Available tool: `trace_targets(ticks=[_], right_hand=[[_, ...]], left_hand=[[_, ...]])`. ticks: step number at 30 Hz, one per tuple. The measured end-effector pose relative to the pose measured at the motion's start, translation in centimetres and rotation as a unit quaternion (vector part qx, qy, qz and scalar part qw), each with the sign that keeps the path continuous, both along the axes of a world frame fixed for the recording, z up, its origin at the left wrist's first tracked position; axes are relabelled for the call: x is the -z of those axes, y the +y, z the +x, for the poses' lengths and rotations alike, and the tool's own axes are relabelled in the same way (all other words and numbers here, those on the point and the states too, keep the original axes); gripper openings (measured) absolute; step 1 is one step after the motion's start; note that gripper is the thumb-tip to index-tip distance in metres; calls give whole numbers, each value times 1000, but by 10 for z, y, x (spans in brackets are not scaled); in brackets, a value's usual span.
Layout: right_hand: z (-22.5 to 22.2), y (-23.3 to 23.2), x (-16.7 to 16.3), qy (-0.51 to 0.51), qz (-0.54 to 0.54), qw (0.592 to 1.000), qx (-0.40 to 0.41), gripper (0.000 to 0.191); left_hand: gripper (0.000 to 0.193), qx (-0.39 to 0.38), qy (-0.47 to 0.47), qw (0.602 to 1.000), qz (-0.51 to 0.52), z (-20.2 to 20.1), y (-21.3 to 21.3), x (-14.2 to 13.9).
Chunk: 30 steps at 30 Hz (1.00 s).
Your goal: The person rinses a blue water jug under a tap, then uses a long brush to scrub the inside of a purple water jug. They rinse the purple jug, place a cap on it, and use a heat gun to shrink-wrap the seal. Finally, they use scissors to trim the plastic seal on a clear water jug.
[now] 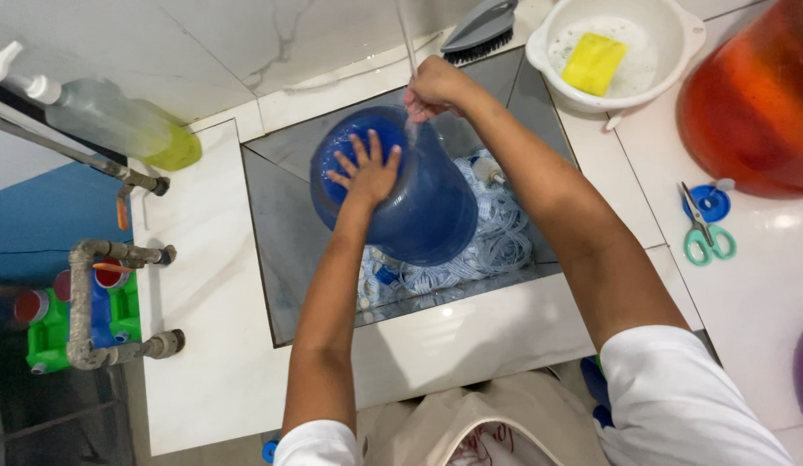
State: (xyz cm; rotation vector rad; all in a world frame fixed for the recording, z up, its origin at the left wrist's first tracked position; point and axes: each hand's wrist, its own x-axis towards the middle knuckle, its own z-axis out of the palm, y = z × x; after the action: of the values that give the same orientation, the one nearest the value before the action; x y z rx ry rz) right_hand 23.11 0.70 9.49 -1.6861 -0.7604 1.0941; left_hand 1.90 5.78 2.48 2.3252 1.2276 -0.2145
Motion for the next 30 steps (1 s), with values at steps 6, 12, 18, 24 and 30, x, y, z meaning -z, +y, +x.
trace_targets(ticks=[6,12,18,24,30], right_hand=[[-2,6,-5,2,44,999,14,23],[-6,3,-2,-96,26,995,-20,28],[-10,-1,-3,-89,28,996,2,34],[-10,-8,-9,-89,-10,996,3,24],[-10,-9,-6,-226,-27,974,-5,21]], left_hand=[[74,409,-105,895,142,-36,-5,-2],[72,186,-22,982,11,-8,3,-15],[85,103,-32,994,8,18,3,-17],[90,-40,-8,999,1,29,-1,-9],[87,-111,2,994,-16,27,0,-14]])
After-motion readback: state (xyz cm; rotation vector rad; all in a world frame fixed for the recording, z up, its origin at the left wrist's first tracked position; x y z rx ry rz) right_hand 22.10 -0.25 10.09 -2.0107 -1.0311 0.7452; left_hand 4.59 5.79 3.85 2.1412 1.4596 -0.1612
